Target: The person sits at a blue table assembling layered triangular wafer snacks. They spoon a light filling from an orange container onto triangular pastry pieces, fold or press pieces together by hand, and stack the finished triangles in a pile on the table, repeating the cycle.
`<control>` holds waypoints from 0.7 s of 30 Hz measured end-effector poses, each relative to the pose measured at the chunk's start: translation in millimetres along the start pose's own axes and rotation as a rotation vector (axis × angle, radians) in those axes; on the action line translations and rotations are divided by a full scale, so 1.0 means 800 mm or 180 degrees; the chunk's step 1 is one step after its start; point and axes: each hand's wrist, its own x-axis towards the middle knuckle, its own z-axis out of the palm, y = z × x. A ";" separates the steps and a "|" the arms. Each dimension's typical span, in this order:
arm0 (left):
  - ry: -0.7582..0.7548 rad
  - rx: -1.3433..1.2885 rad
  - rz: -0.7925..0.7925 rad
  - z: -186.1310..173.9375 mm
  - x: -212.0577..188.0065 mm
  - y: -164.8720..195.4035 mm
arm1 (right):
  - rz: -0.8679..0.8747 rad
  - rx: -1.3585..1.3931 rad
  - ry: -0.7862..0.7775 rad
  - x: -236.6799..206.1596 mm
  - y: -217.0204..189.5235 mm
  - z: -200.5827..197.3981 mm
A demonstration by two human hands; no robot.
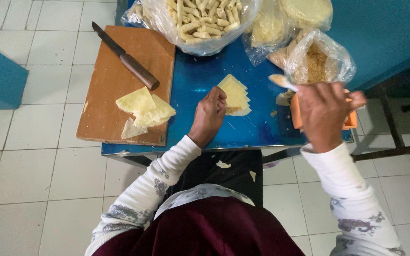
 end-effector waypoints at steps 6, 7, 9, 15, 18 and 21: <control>-0.0111 0.0061 0.0015 -0.003 -0.005 -0.005 | 0.0299 -0.1099 -0.0193 0.026 0.101 0.039; -0.0166 0.0007 -0.0007 -0.004 -0.005 -0.006 | 0.0349 -0.0991 -0.0215 0.033 0.099 0.040; -0.0273 -0.0105 -0.0040 -0.006 -0.005 -0.008 | 0.0467 -0.0172 -0.0349 0.032 0.093 0.041; -0.0377 -0.0121 -0.0026 -0.010 -0.008 -0.012 | 0.0378 0.0358 -0.1654 -0.005 0.044 -0.038; -0.0392 -0.0016 -0.0001 -0.010 -0.009 -0.010 | 0.0778 0.0673 -0.1960 -0.020 0.026 -0.079; -0.0394 -0.0065 -0.0089 -0.011 -0.010 -0.007 | 0.0848 0.0247 -0.1708 -0.034 0.011 -0.093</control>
